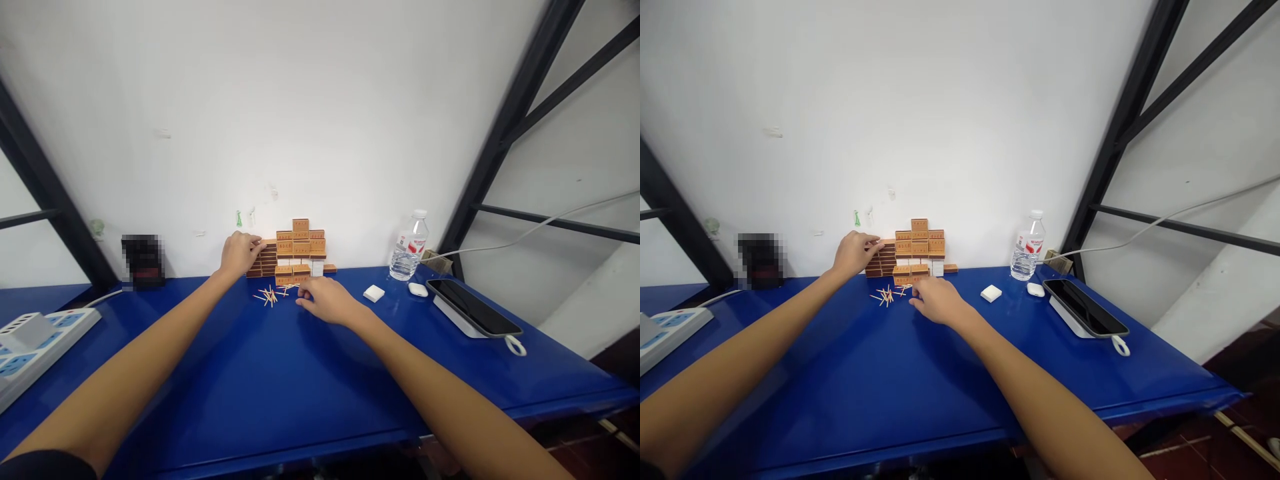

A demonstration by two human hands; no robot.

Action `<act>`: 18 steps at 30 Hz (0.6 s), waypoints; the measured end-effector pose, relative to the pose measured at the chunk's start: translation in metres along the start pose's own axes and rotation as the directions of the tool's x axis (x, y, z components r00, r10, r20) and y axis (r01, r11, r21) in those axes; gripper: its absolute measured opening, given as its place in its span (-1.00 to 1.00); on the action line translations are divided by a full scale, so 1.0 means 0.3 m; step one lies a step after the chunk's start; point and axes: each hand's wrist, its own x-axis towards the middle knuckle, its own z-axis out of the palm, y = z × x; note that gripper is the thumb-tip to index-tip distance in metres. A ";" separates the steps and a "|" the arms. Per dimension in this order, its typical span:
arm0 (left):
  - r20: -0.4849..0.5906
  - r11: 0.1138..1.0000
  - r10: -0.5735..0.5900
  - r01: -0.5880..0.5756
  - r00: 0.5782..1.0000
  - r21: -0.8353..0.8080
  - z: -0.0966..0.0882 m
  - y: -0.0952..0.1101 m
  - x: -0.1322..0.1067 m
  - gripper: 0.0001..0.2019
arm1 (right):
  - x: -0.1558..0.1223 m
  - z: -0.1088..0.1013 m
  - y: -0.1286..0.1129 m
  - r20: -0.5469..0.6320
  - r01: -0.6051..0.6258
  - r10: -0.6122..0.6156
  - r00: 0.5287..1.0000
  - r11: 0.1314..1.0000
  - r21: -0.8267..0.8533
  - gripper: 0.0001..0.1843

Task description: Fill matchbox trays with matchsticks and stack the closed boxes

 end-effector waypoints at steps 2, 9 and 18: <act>0.000 1.000 -0.019 0.019 1.000 0.002 -0.007 0.010 -0.001 -0.77 | 0.003 -0.014 0.002 0.014 -0.006 0.006 1.000 1.000 -0.005 -0.87; 0.031 0.970 0.241 -0.241 0.970 -0.019 -0.081 0.136 -0.172 -0.77 | -0.023 -0.178 0.177 0.030 -0.361 0.386 0.922 0.885 -0.293 -0.65; 0.321 0.897 0.425 -0.346 0.846 -0.276 -0.173 0.155 -0.428 -0.73 | -0.093 -0.244 0.380 0.372 -0.610 0.683 0.628 0.730 -0.309 -0.48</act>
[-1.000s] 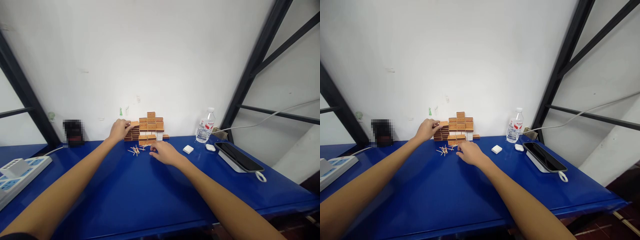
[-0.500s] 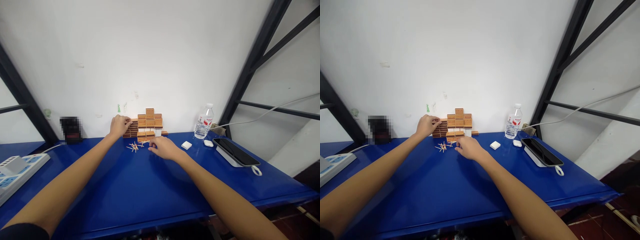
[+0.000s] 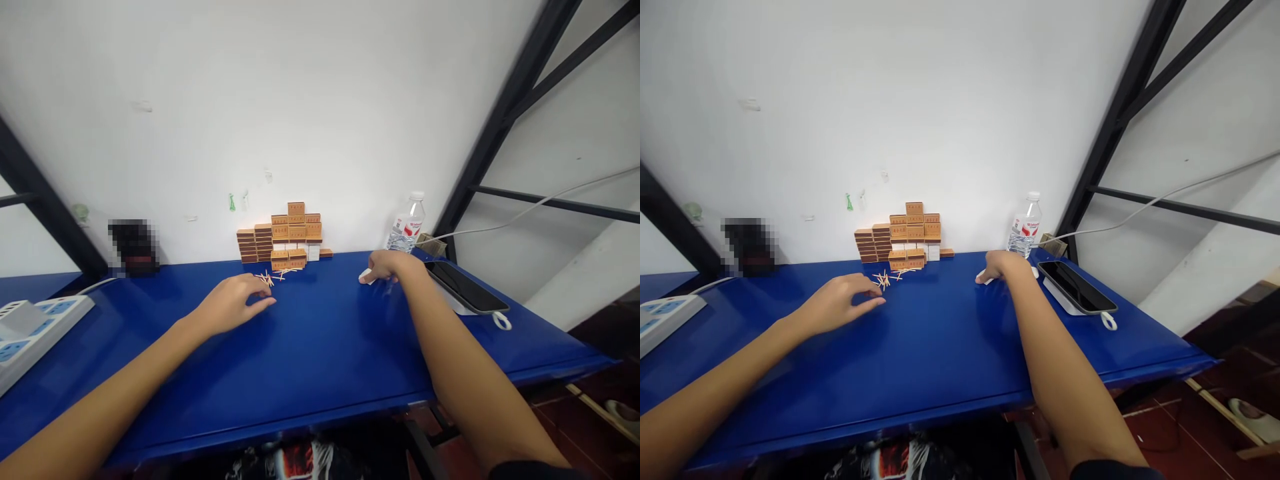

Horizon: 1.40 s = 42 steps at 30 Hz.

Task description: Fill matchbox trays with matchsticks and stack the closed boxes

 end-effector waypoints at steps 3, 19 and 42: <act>-0.015 0.993 -0.118 0.118 0.993 -0.012 0.034 -0.083 -0.019 -0.71 | 0.010 0.013 -0.036 0.000 0.065 -0.065 0.998 0.998 -0.010 -0.57; -0.040 0.990 -0.098 0.094 0.994 -0.109 0.092 0.007 -0.029 -0.52 | -0.171 0.213 -0.462 -0.438 0.660 -0.587 0.680 0.751 0.018 -0.81; 0.107 0.981 -0.059 0.078 0.992 -0.179 0.052 0.054 -0.028 -0.66 | -0.020 0.188 -0.638 -0.430 0.600 -0.526 0.734 0.799 0.046 -0.51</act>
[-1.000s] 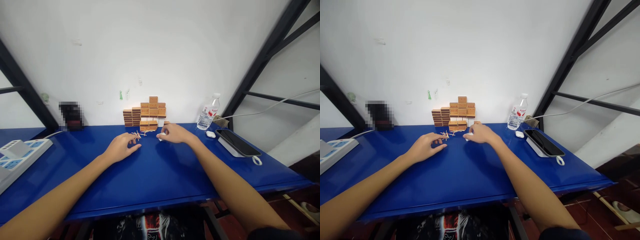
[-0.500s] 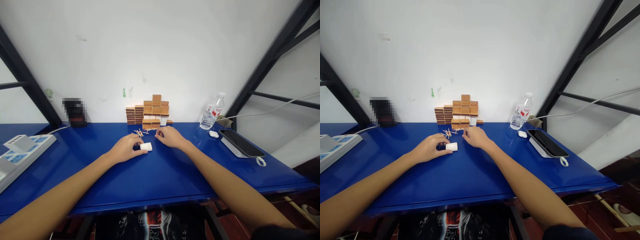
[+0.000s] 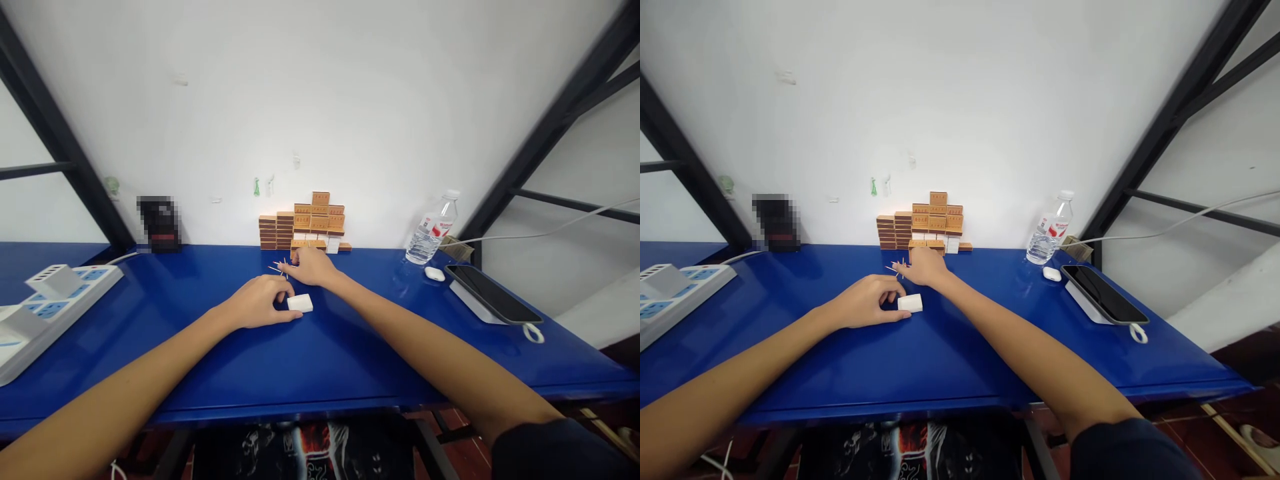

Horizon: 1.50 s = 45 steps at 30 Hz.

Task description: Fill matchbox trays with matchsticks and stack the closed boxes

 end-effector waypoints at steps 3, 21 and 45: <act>0.010 1.000 -0.009 0.009 1.000 0.018 0.000 0.002 -0.002 -0.66 | 0.027 -0.008 -0.059 0.065 -0.047 0.055 0.996 0.993 -0.110 -0.60; -0.008 0.999 -0.003 0.004 1.000 0.052 0.009 -0.014 0.005 -0.67 | -0.148 -0.097 0.193 0.246 0.070 -0.072 0.967 0.997 0.015 -0.91; -0.036 0.997 -0.051 0.053 0.998 0.049 0.008 -0.031 0.009 -0.68 | -0.220 -0.112 0.075 0.181 0.305 -0.331 0.926 0.939 0.159 -0.84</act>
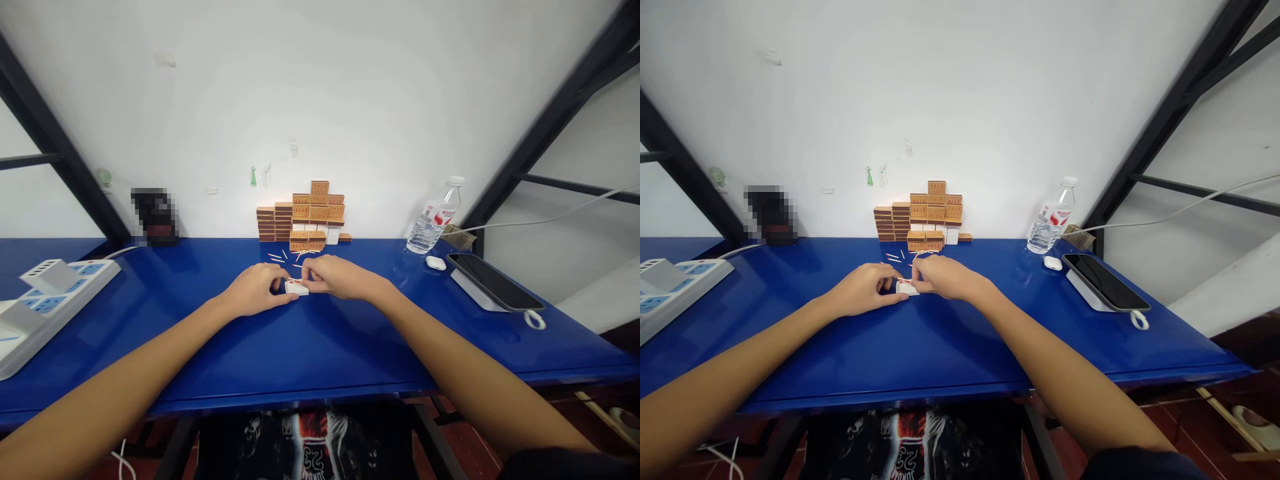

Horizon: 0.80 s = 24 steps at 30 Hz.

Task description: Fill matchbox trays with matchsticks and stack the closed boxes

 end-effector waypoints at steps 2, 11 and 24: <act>0.005 1.000 0.008 -0.008 1.000 -0.007 -0.002 0.001 0.000 -0.69 | 0.005 0.013 -0.010 0.001 0.008 -0.008 1.000 0.999 -0.045 -0.85; 0.009 1.000 0.014 -0.014 1.000 -0.027 0.000 0.000 -0.001 -0.70 | 0.014 0.038 -0.031 0.030 0.021 -0.018 0.999 0.995 -0.095 -0.84; 0.023 1.000 0.018 -0.018 1.000 -0.010 0.008 -0.011 0.003 -0.68 | 0.029 0.065 -0.041 -0.043 0.071 -0.071 0.997 0.997 -0.010 -0.89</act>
